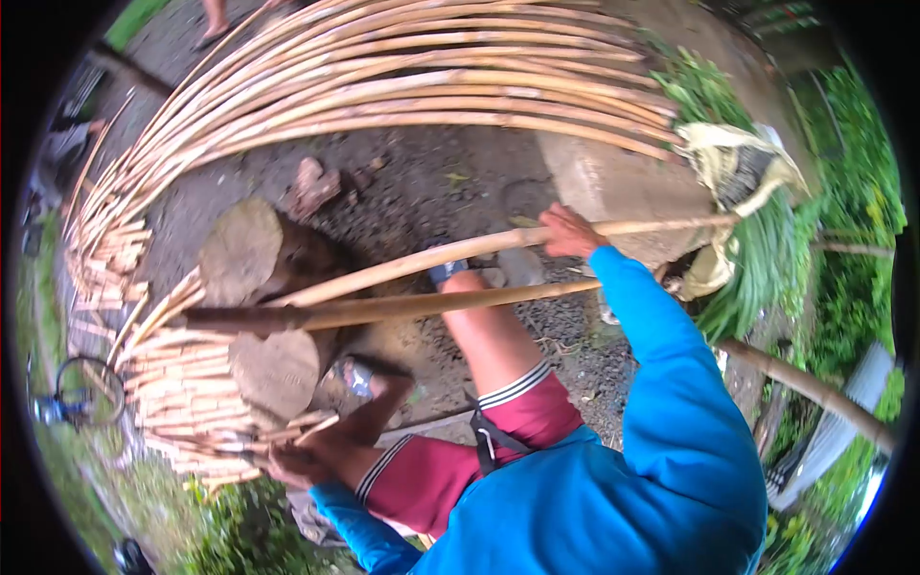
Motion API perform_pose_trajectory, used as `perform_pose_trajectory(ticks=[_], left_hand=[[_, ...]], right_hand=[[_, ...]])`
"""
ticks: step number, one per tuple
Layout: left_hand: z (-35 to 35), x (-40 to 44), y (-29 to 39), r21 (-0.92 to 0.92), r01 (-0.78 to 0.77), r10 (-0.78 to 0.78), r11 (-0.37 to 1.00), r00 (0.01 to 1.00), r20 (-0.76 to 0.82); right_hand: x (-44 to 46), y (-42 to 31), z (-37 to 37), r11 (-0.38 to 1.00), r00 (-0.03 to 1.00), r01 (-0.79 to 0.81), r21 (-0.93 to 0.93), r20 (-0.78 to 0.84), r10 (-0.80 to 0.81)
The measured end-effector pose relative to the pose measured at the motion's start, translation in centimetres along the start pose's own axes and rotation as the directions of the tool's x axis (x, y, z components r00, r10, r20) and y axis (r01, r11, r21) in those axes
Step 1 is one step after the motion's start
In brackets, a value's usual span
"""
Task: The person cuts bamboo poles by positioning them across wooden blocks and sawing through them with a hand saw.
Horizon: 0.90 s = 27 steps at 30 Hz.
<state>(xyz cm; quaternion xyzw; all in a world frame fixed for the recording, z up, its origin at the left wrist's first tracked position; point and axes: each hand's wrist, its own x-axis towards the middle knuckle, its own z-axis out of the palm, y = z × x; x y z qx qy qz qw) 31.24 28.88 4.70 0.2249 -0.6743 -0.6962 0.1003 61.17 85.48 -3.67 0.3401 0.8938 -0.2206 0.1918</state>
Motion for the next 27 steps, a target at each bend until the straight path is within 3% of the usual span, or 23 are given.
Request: perform_pose_trajectory(ticks=[2,3,5,6,8,10,11,12,14,15,17,20,21,24,27], left_hand=[[-0.6,0.6,0.1,0.055,0.041,-0.046,0.998,0.995,0.093],[-0.9,1.0,-0.2,0.056,0.064,-0.069,0.996,0.995,0.077],[-1.3,1.4,-0.3,0.093,0.053,-0.059,0.994,0.997,0.056],[-1.3,1.5,-0.4,0.128,0.042,-0.048,0.991,0.998,0.047],[-1.8,2.2,-0.9,0.07,0.058,-0.062,0.996,0.996,0.062],[-0.7,1.5,-0.1,0.076,0.13,-0.126,0.989,0.991,-0.049],[-0.3,1.0,0.3,0.077,0.124,-0.122,0.989,0.992,-0.026],[0.3,0.0,1.2,0.065,0.119,-0.12,0.991,0.993,0.0],[1.2,-1.1,2.2,0.04,0.121,-0.12,0.992,0.993,-0.006],[0.9,-0.6,1.3,0.074,0.044,-0.043,0.996,0.999,-0.011],[-0.2,0.3,0.6,0.061,0.101,-0.103,0.993,0.994,0.033],[-1.3,1.5,-0.4,0.048,0.101,-0.103,0.994,0.993,0.054],[-1.3,1.5,-0.4,0.064,0.091,-0.095,0.994,0.994,0.061],[-1.8,2.1,-1.0,0.094,0.084,-0.092,0.992,0.992,0.083],[-1.9,2.3,-1.2,0.113,0.091,-0.099,0.989,0.993,0.068]], right_hand=[[-2.1,-2.9,-1.4,0.979,0.921,0.203,-0.01,-0.337,-0.194],[-3.1,-4.1,-2.1,0.976,0.921,0.215,-0.016,-0.329,-0.208],[-5.1,-5.5,-2.6,0.941,0.827,0.339,-0.003,-0.475,-0.299],[-6.1,-5.4,-2.2,0.941,0.828,0.337,-0.01,-0.472,-0.302],[-8.4,-5.1,-0.9,0.864,0.937,0.349,0.363,-0.122,-0.327],[-10.2,-6.1,1.2,0.899,0.967,0.254,0.358,-0.064,-0.248],[-10.9,-6.4,2.2,0.909,0.946,0.313,0.276,-0.179,-0.271],[-11.0,-6.8,3.6,0.918,0.95,0.293,0.268,-0.193,-0.247],[-10.5,-7.9,6.0,0.981,0.918,0.127,0.144,-0.391,-0.061],[-10.4,-8.3,5.6,0.984,0.916,0.104,0.147,-0.4,-0.037],[-10.4,-9.5,3.2,0.993,0.99,-0.005,0.115,-0.14,0.021],[-11.8,-12.5,-0.1,0.999,0.986,0.046,-0.003,-0.163,-0.046],[-11.8,-13.3,-0.6,0.998,0.99,-0.014,-0.067,-0.14,0.004],[-12.2,-13.8,-2.5,0.998,0.975,0.053,0.037,-0.219,-0.043],[-12.1,-12.8,-4.5,0.994,0.944,0.113,0.005,-0.313,-0.105]])
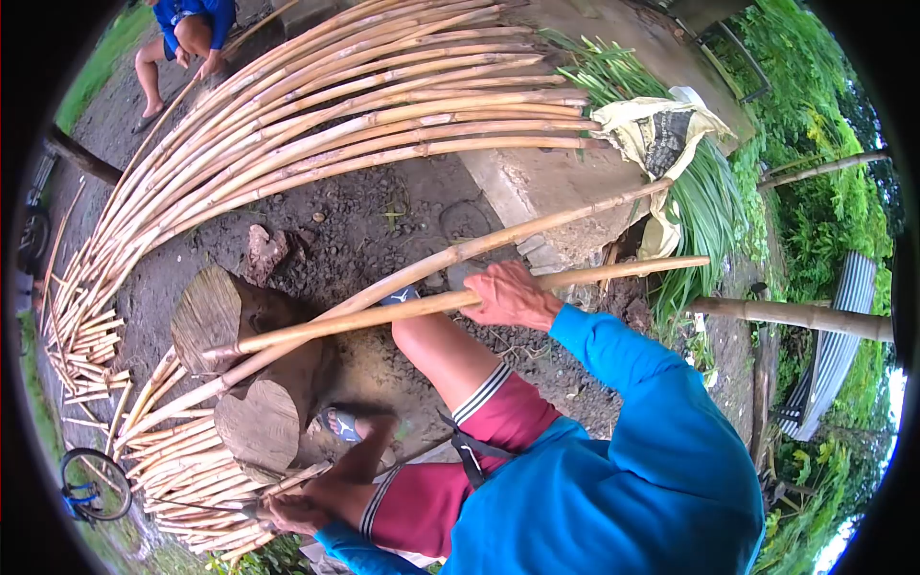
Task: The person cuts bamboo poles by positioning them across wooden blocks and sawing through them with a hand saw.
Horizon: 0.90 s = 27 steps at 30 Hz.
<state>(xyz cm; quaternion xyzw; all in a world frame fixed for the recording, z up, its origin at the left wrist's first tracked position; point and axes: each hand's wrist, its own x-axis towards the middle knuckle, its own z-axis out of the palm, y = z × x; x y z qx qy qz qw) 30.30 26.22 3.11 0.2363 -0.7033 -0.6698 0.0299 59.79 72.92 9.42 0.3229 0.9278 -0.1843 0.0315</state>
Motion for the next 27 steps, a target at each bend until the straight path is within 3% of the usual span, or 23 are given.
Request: perform_pose_trajectory(ticks=[3,5,7,9,10,13,14,17,20,23,27], left_hand=[[-0.9,1.2,-0.9,0.059,-0.055,0.053,0.997,0.998,0.029],[-0.6,0.7,-0.5,0.019,-0.006,0.005,1.0,1.0,0.025],[0.0,-0.9,0.2,0.12,-0.12,0.12,0.985,0.993,0.009],[-1.6,1.9,-1.5,0.131,-0.084,0.082,0.988,0.996,0.026],[-1.8,2.2,-1.8,0.251,-0.15,0.145,0.956,0.989,0.036],[-2.2,3.2,-2.0,0.459,-0.139,0.161,0.877,0.987,-0.009],[-1.8,2.7,-2.1,0.426,-0.211,0.222,0.88,0.975,0.025],[-0.3,0.1,0.0,0.396,-0.159,0.171,0.904,0.985,0.005],[-0.2,0.5,-0.4,0.159,-0.048,0.044,0.986,0.999,0.032],[0.1,0.7,-1.0,0.015,-0.025,0.025,1.0,1.0,-0.018],[1.4,-1.8,1.0,0.2,-0.008,0.011,0.98,1.0,-0.013]], right_hand=[[0.6,2.1,-1.0,1.0,1.0,-0.005,0.024,-0.024,0.005],[0.8,4.2,-0.9,0.996,0.995,0.09,0.01,-0.036,-0.09],[1.4,5.9,-1.5,0.997,0.997,0.078,-0.028,-0.024,-0.078],[2.0,6.5,-4.3,0.997,0.992,0.048,-0.065,0.12,-0.04],[2.2,7.2,-5.1,0.994,0.991,0.048,-0.1,0.13,-0.035],[2.9,11.8,-4.1,0.983,0.995,0.051,-0.174,0.096,-0.034],[3.0,13.1,-4.1,0.974,0.994,0.021,-0.227,0.111,0.004],[3.1,16.5,-3.2,0.957,0.997,-0.006,-0.291,0.071,0.027],[3.5,18.6,-2.4,0.958,0.994,-0.046,-0.282,0.081,0.072],[4.1,20.3,-0.9,0.968,0.996,-0.023,-0.248,0.076,0.043],[4.7,21.9,0.2,0.975,0.994,0.03,-0.222,0.108,-0.006]])
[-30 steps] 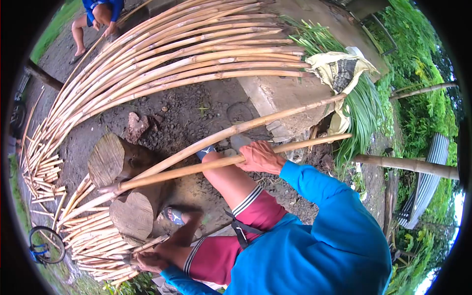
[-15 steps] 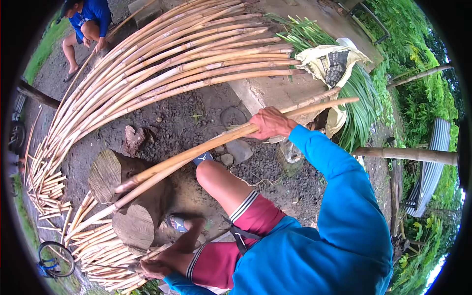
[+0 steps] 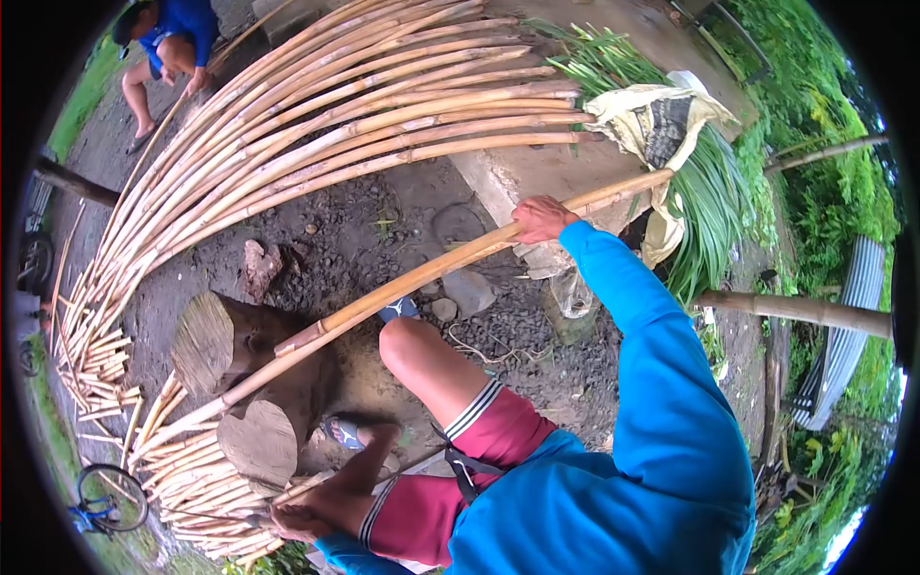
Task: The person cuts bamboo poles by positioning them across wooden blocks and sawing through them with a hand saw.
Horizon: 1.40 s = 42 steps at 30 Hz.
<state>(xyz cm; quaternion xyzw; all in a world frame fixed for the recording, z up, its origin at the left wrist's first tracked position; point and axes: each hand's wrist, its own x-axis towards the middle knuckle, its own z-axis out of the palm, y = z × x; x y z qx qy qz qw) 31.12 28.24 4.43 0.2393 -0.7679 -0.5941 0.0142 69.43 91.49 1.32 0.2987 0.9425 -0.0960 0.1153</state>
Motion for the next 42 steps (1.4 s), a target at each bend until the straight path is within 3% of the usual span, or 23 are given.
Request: perform_pose_trajectory(ticks=[3,4,5,6,7,9,10,11,13,14,18,21,25,26,28,30,31,32,33,34,37,38,42], left_hand=[[-0.1,1.3,-0.8,-0.058,-0.032,0.032,0.998,0.999,0.002],[-0.7,2.2,-1.9,-0.089,-0.044,0.044,0.995,0.999,-0.007],[0.0,1.2,-1.9,-0.195,-0.062,0.047,0.979,0.996,-0.076],[-0.1,1.3,-1.9,-0.281,0.002,-0.011,0.96,0.999,-0.032],[-0.2,1.3,-1.8,-0.36,0.069,-0.069,0.93,0.998,0.013],[1.0,-0.4,-0.3,-0.281,-0.027,-0.002,0.959,0.995,-0.1],[0.0,0.3,-1.2,-0.32,0.031,-0.044,0.947,0.999,-0.032],[-0.2,0.8,-1.7,-0.301,-0.016,0.001,0.954,0.999,-0.053],[-0.6,1.6,-2.9,-0.246,-0.025,0.015,0.969,0.999,-0.042],[-0.5,0.2,-1.6,-0.249,0.025,-0.022,0.968,1.0,0.015],[0.0,-0.1,-1.5,-0.29,-0.034,0.048,0.956,0.998,0.041],[0.5,-1.0,-0.3,-0.235,0.017,-0.01,0.972,1.0,0.029],[0.1,-1.1,-1.2,-0.25,-0.075,0.1,0.965,0.991,0.092],[-0.4,-1.4,-1.3,-0.213,-0.053,0.088,0.976,0.984,0.156],[-0.7,-1.4,-2.8,0.133,-0.366,0.335,0.921,0.919,0.209],[0.4,-3.9,-2.1,0.441,-0.509,0.456,0.739,0.86,0.229],[0.4,-5.5,0.1,0.595,-0.528,0.343,0.606,0.848,0.404],[2.1,-8.9,3.7,0.71,-0.513,0.268,0.482,0.858,0.438],[2.9,-8.2,0.6,0.446,-0.494,0.27,0.746,0.838,0.475],[3.7,-7.6,-2.5,0.122,-0.396,0.287,0.91,0.814,0.505],[6.0,-9.5,-3.6,0.103,-0.124,0.043,0.987,0.818,0.573],[6.2,-9.5,-4.1,0.142,-0.071,-0.034,0.987,0.777,0.629],[9.2,-10.4,-5.5,0.136,-0.081,-0.024,0.987,0.773,0.634]], right_hand=[[1.2,1.9,2.4,1.0,0.998,0.022,-0.016,0.052,-0.021],[1.8,3.4,4.6,0.996,0.996,0.088,-0.005,-0.004,-0.088],[2.1,2.0,2.8,0.999,0.989,-0.018,-0.042,0.146,0.024],[1.9,3.0,4.4,0.997,0.997,0.073,0.031,-0.017,-0.072],[2.5,2.6,3.7,0.999,0.981,0.02,-0.032,0.194,-0.013],[2.2,1.6,2.9,0.999,0.991,-0.019,0.044,0.136,0.013],[1.9,1.9,3.5,0.999,0.998,0.004,0.052,0.06,-0.007],[1.6,2.5,4.7,0.995,0.998,0.041,0.095,-0.052,-0.036],[1.8,1.5,3.5,0.994,0.996,-0.017,0.113,0.091,0.006],[1.3,1.9,4.1,0.989,0.997,0.079,0.125,0.003,-0.08],[0.9,3.0,6.5,0.982,0.963,0.167,0.088,-0.229,-0.143],[0.8,2.4,6.6,0.974,0.937,0.211,0.086,-0.3,-0.177],[0.7,0.1,3.8,0.993,0.991,0.105,0.063,-0.091,-0.099],[0.8,-0.4,3.4,0.989,0.986,0.137,0.058,-0.106,-0.13],[1.1,-0.3,3.3,0.985,0.98,0.161,0.057,-0.125,-0.153],[1.2,0.2,3.7,0.958,0.951,0.287,-0.004,-0.119,-0.286],[1.2,0.3,3.8,0.96,0.953,0.281,-0.001,-0.114,-0.28],[1.4,0.4,3.8,0.942,0.937,0.335,-0.017,-0.095,-0.335],[1.6,0.4,3.6,0.921,0.918,0.387,-0.034,-0.077,-0.389],[1.8,0.4,3.3,0.924,0.92,0.382,-0.037,-0.077,-0.383],[2.1,0.7,2.8,0.927,0.928,0.374,-0.023,0.02,-0.373],[2.3,0.8,2.7,0.909,0.91,0.415,-0.043,0.036,-0.413],[2.5,0.5,2.2,0.91,0.906,0.414,-0.023,0.112,-0.409]])
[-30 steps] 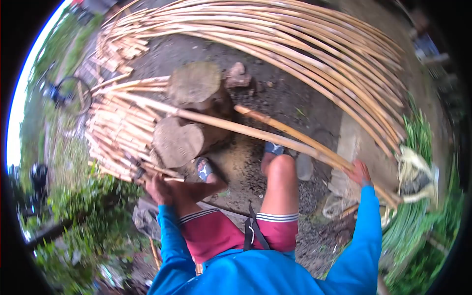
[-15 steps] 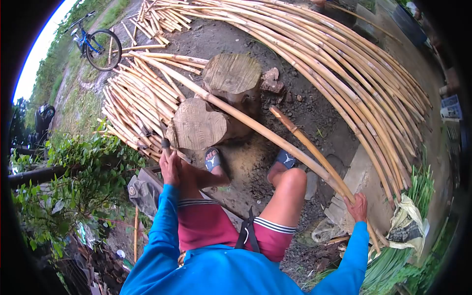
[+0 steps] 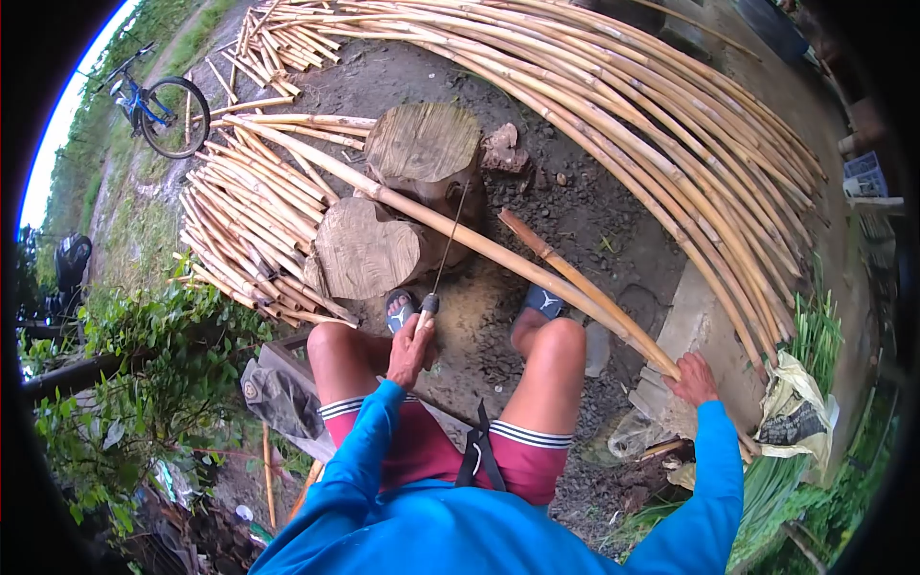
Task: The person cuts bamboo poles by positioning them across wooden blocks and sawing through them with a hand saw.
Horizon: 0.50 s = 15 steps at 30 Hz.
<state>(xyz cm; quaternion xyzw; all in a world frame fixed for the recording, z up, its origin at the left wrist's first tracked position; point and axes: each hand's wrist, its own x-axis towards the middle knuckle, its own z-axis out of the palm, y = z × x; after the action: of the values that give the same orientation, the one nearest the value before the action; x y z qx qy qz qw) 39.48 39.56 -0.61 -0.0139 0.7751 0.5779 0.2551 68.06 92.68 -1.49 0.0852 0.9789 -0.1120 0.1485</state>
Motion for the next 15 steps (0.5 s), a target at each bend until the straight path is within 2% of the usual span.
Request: perform_pose_trajectory(ticks=[2,8,13,15], left_hand=[[1.3,-0.3,2.8,-0.048,0.046,-0.043,0.998,0.998,0.055],[3.0,2.4,3.8,-0.067,0.173,-0.157,0.983,0.968,0.193],[3.3,4.0,4.2,-0.065,0.142,-0.126,0.988,0.97,0.207],[3.4,4.3,3.7,-0.193,0.34,-0.299,0.92,0.93,0.214]], right_hand=[[0.0,-0.1,0.1,1.0,1.0,-0.019,-0.007,0.004,0.019],[0.2,0.0,1.1,0.997,1.0,-0.018,-0.081,0.002,0.019],[1.0,0.1,1.0,0.995,0.997,-0.047,-0.094,0.055,0.052],[0.8,0.5,1.6,0.995,0.996,-0.042,-0.09,0.079,0.049]])
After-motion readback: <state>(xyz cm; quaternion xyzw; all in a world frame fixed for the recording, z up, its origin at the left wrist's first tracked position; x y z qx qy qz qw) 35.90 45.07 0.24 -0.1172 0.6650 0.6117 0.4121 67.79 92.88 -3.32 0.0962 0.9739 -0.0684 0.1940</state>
